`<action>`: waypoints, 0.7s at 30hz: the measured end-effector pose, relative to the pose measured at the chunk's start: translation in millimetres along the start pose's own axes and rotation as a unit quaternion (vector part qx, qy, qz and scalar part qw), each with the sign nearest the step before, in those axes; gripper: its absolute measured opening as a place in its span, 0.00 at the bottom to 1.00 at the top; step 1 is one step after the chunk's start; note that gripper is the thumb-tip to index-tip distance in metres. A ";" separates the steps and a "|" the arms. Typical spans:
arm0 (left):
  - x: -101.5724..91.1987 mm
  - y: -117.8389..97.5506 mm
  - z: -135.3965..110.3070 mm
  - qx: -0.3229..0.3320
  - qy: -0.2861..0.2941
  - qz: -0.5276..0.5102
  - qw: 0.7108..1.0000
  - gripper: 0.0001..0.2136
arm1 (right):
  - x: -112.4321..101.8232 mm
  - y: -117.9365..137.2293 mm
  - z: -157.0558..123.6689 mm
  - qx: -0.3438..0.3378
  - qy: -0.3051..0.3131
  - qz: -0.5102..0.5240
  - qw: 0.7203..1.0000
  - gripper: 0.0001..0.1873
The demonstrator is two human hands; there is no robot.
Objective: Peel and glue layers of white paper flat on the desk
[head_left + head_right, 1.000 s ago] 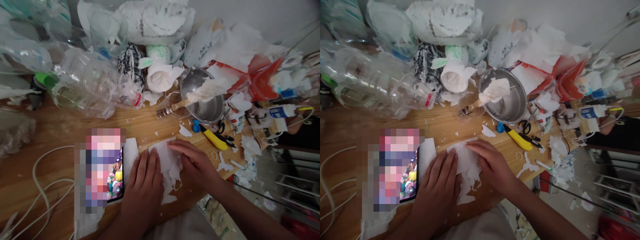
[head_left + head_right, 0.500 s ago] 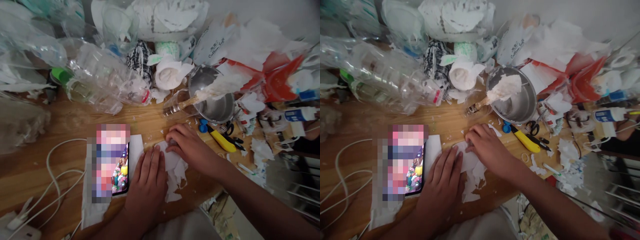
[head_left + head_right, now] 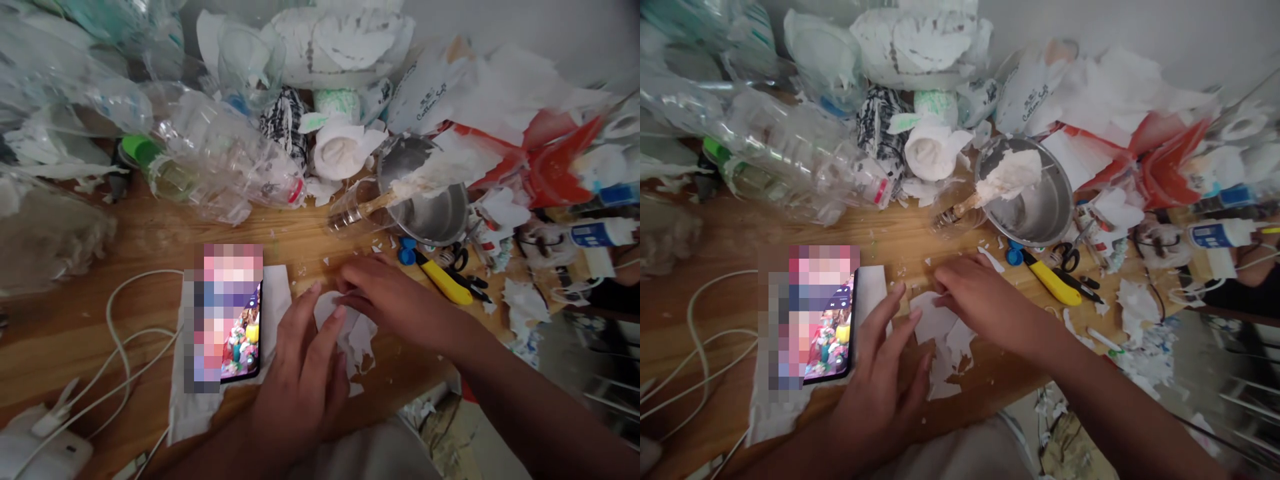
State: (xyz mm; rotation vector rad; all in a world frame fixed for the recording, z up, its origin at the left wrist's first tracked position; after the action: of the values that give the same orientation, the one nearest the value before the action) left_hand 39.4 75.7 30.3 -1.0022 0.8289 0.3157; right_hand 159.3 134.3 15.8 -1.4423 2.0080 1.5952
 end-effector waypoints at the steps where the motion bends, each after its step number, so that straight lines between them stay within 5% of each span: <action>1: -1.2 4.2 -0.1 -0.022 0.000 -0.042 0.999 0.30 | -2.3 -5.3 -5.3 0.017 -0.002 0.050 0.999 0.05; 5: 12.6 24.1 -4.7 -0.134 0.040 -0.251 0.958 0.34 | 5.3 -16.0 -30.4 0.096 0.048 0.255 0.961 0.21; 9: 45.1 33.8 -8.1 -0.257 0.116 -0.477 0.832 0.24 | 25.4 -5.0 -46.0 0.143 0.078 0.393 0.905 0.10; 12: 62.0 38.0 -10.0 -0.337 0.169 -0.520 0.767 0.11 | 43.4 -4.1 -50.5 0.167 0.076 0.473 0.862 0.15; 15: 66.2 40.6 -9.5 -0.368 0.186 -0.526 0.744 0.08 | 50.7 -9.8 -51.4 0.161 0.055 0.522 0.836 0.16; 21: 72.1 38.9 -19.5 -0.409 0.213 -0.539 0.705 0.11 | 42.8 -18.7 -51.0 0.161 -0.003 0.532 0.831 0.16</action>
State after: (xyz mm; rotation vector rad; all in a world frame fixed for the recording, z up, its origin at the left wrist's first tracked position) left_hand 55.2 70.5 -52.2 -2.2852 0.3289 -0.6751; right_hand 172.0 69.3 -4.1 -0.0898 3.1098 1.3460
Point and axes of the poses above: each hand's wrist, its own z-axis towards the middle knuckle, its own x-axis out of the palm, y = z × x, the point moved 10 cm from there along z, towards the middle knuckle, and after that the axes turned 14 degrees about z, right-handed, at the moved point
